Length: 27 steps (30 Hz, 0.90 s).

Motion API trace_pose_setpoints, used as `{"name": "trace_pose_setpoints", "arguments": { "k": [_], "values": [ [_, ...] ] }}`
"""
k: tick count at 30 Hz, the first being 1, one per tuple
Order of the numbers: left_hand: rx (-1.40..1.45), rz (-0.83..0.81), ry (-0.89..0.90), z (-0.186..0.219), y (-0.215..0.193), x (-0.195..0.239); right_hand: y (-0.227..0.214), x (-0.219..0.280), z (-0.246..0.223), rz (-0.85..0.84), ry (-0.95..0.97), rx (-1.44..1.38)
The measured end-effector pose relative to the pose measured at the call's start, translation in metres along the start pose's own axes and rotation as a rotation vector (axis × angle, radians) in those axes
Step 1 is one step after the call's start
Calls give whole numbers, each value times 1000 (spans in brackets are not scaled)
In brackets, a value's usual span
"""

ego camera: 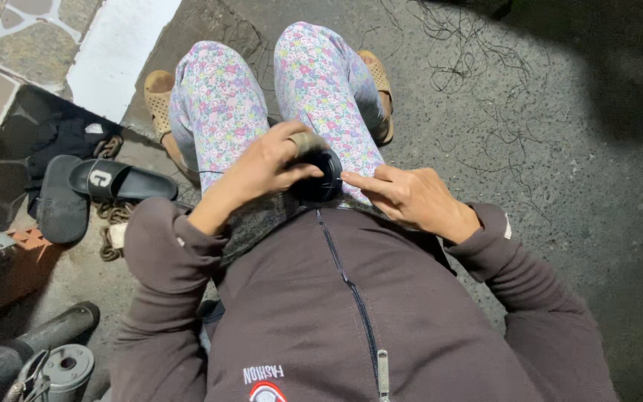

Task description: The person sits on the floor and sews a black shoe using a needle and thread. They repeatedly push the needle through the shoe's sole and pull the thread to secure the stitching.

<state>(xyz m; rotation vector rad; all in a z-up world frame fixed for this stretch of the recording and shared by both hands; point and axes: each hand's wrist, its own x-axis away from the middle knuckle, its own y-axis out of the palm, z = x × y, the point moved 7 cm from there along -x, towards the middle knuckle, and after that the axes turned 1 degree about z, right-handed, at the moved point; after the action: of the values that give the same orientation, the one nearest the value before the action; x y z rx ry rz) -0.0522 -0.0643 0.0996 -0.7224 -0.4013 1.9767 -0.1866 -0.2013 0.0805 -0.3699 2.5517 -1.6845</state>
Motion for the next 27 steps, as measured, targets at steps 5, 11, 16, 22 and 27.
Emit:
{"name": "trace_pose_setpoints", "arguments": {
  "k": [5, 11, 16, 22, 27],
  "values": [
    [-5, -36, -7, -12, 15, -3, -12, -4, -7, -17, -10, 60],
    [-147, -138, -75, -33, 32, -2, -28, -9, -20, -183, -5, 223],
    [-135, -106, -63, -49, 42, 3, -23, -12, -30, -356, 28, 370],
    [-25, -41, -74, -59, 46, 6, -15, -10, -26, -257, -74, 232],
    [40, 5, -78, -61, 42, 2, 1, -3, -16, 50, -168, 88]
  ]
}}
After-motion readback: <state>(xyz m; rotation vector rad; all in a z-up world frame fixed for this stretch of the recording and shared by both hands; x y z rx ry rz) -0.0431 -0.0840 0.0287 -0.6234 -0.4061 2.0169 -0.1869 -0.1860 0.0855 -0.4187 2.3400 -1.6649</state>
